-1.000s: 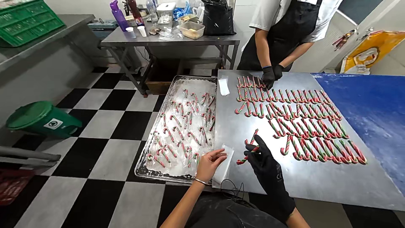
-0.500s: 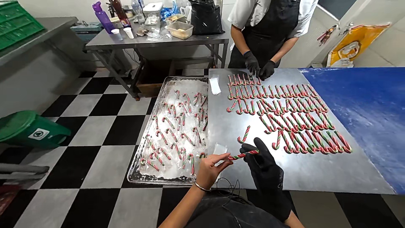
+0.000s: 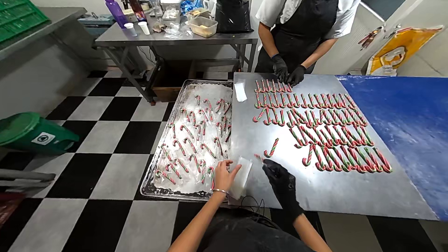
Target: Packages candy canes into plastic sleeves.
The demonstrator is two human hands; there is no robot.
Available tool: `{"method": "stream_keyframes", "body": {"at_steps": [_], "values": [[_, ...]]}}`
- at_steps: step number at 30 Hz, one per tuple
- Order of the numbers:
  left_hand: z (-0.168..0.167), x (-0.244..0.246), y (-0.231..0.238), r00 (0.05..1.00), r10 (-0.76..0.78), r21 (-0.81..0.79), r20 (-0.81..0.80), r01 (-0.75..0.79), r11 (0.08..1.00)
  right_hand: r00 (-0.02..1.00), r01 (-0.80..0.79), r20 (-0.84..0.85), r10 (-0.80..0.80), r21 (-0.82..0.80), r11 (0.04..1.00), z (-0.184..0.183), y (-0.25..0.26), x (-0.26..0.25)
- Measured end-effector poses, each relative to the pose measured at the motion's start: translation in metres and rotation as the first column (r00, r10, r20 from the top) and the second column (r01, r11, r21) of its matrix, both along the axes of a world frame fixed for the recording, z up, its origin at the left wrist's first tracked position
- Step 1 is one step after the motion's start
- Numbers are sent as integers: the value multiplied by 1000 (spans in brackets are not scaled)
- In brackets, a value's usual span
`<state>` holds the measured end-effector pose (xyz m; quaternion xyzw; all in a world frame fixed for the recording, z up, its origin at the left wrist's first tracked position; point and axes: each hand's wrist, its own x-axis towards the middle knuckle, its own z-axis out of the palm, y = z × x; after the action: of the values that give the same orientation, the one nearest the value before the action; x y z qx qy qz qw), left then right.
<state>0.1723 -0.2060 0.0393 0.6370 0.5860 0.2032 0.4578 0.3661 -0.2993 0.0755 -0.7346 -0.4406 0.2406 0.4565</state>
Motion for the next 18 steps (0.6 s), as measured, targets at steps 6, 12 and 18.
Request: {"method": "stream_keyframes", "body": {"at_steps": [6,12,18], "values": [[-40,13,24,949,-176,-39,-261,172,984,929,-220,279,242,-106,970,-81,24,4],[-42,-1,15,997,-72,-74,20,73,995,805,70,581,119,-292,954,-58,50,77],[-24,1,7,986,92,-3,142,-92,996,849,170,477,227,-654,737,-45,137,58]]}}
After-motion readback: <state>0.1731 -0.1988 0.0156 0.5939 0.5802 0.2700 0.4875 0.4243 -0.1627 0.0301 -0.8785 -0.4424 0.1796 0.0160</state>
